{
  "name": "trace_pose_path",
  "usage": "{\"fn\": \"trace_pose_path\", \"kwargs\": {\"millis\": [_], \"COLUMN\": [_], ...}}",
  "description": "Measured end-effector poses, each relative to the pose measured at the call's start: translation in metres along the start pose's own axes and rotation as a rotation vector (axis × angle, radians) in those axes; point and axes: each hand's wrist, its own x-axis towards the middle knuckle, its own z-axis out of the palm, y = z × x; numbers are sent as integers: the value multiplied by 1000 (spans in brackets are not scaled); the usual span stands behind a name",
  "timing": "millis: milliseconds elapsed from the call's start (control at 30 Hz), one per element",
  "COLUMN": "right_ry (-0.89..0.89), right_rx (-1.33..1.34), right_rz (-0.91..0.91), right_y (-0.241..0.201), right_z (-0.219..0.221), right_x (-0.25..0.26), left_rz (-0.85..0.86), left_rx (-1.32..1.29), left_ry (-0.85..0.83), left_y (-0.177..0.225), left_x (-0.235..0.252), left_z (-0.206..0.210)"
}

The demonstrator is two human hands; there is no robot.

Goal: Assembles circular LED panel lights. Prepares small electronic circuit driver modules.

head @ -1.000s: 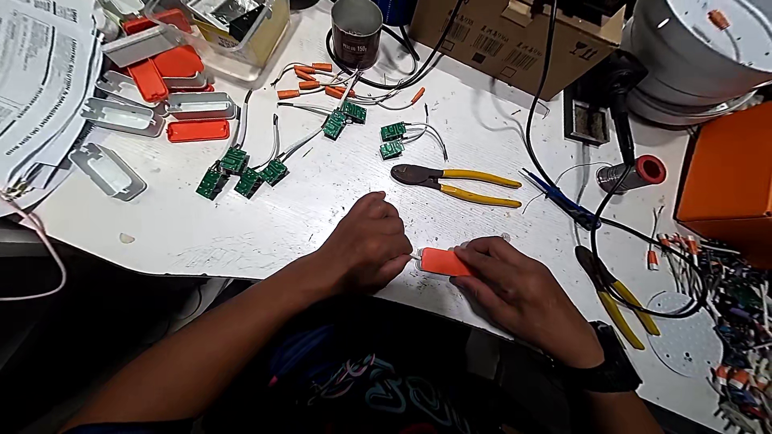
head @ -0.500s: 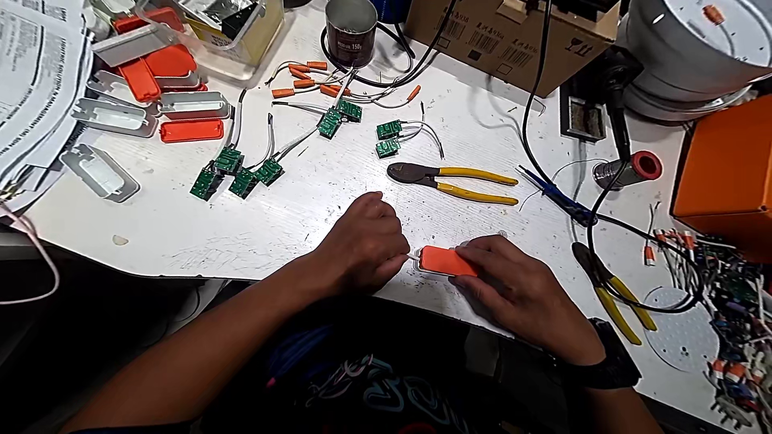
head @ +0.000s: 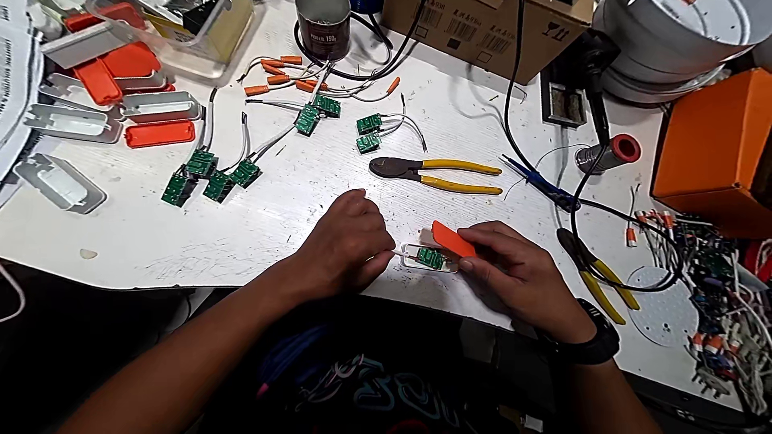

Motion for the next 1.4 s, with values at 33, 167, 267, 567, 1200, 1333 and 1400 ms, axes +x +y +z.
{"fn": "trace_pose_path", "kwargs": {"millis": [33,167,267,567,1200,1333,1400], "right_ry": [1,27,79,210,182,193,196], "right_rx": [14,71,90,-131,65,65,80], "right_rz": [6,1,10,-48,42,38,37], "right_y": [0,1,0,0,-18,-19,-19], "right_z": [0,0,-3,-1,17,17,16], "right_x": [0,1,1,-4,-9,-10,-10], "left_rz": [-2,-6,-9,5,11,13,14], "left_rx": [-1,-4,-3,-30,-48,-40,-39], "left_ry": [0,-3,-7,-10,-17,-22,-22], "left_y": [0,1,1,1,3,4,3], "left_x": [0,1,1,2,3,3,3], "left_z": [0,1,0,1,2,2,2]}}
